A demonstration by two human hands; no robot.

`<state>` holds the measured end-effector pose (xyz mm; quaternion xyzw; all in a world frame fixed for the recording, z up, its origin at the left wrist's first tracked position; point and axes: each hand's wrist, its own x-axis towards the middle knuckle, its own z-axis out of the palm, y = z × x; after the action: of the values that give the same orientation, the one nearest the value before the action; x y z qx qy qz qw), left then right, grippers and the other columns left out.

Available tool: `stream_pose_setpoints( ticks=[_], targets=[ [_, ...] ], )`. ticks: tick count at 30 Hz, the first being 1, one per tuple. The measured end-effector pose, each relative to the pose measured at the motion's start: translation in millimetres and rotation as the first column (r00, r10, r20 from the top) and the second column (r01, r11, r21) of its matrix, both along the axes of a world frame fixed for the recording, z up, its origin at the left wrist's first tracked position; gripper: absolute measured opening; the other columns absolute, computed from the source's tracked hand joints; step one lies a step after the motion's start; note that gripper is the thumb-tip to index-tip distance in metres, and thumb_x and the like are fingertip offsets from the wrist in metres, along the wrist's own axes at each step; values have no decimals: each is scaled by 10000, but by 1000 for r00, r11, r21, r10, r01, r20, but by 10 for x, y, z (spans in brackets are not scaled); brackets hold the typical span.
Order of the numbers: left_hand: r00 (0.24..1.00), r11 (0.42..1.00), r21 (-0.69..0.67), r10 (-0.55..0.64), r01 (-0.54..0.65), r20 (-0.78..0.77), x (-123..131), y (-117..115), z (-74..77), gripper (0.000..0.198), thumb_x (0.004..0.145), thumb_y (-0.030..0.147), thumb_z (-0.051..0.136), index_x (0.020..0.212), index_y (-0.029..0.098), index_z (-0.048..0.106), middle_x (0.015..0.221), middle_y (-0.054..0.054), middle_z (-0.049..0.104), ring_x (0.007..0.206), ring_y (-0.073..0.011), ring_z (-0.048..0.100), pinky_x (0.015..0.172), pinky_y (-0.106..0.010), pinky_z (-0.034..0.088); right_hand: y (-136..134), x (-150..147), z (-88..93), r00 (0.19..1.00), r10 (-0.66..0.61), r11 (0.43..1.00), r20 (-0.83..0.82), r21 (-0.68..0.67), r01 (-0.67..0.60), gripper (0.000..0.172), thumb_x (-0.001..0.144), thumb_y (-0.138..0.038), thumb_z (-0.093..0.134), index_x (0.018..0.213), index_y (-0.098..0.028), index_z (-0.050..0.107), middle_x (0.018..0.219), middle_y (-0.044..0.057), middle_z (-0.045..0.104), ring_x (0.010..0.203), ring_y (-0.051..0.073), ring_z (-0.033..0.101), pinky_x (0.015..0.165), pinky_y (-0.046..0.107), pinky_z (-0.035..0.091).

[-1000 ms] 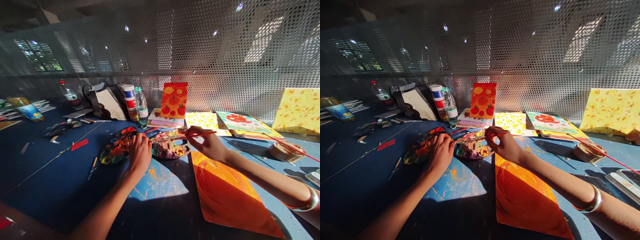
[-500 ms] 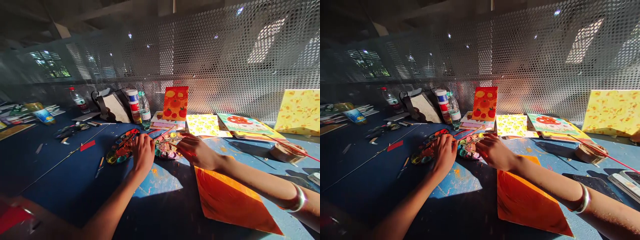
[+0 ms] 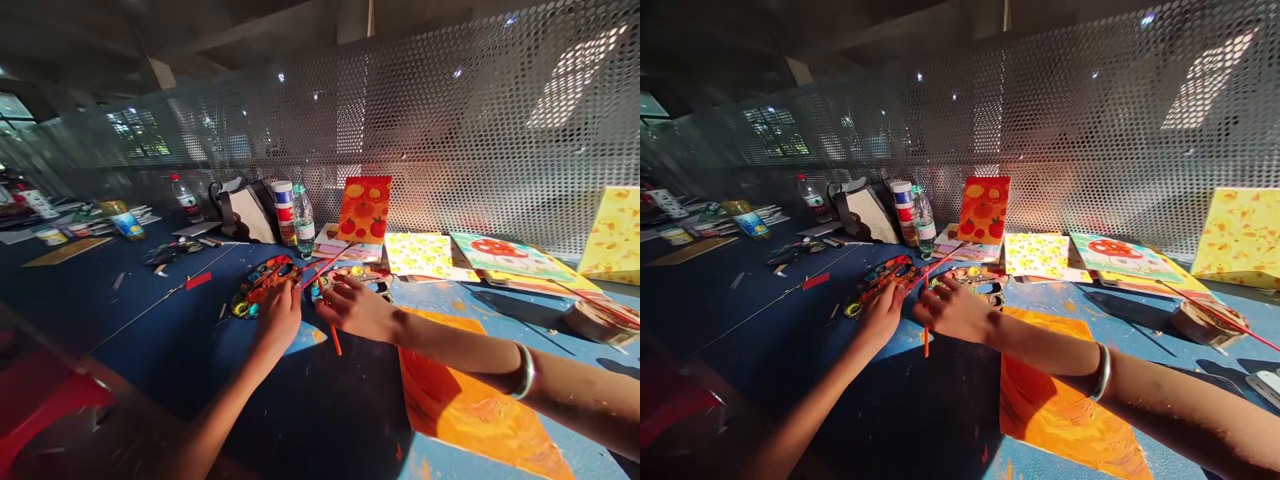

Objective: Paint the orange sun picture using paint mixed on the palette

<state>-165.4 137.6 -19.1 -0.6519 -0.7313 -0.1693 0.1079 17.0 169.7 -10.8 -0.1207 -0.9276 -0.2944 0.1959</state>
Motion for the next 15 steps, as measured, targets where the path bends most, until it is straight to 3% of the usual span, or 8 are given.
stream_pose_setpoints(
  ticks=[5,8,12,15],
  targets=[
    [965,968,-13,248,-250,-90,-370,-173,58,329,946,246,296,989,99,587,1043,-181,596,1009,-316,573,792,-433,457,52,-544,-27,998,-7,995,55,-102,13,247,943,-86,390,1010,-152,618,924,98,659,802,210,617,775,364,439],
    [908,925,-10,369,-379,-200,-517,-169,41,379,948,245,244,1008,76,578,1060,-200,558,1040,-339,536,795,-475,444,135,-884,-109,996,-67,977,58,-196,77,274,953,-103,366,1019,-107,632,951,131,670,852,242,629,784,384,434],
    [886,910,-29,396,-414,-241,-632,-101,-30,419,941,201,200,1053,44,572,1079,-217,542,1070,-347,503,805,-489,432,222,-1231,-207,986,-157,934,58,-316,167,294,959,-147,369,1049,-59,635,998,178,675,931,293,618,860,447,406],
    [892,913,-57,380,-404,-245,-692,-70,-62,417,929,176,214,1066,30,580,1090,-231,542,1075,-353,503,825,-508,421,214,-1302,-190,981,-187,893,58,-405,194,287,956,-188,411,1125,-75,614,1058,173,674,984,294,610,938,465,372]
  ],
)
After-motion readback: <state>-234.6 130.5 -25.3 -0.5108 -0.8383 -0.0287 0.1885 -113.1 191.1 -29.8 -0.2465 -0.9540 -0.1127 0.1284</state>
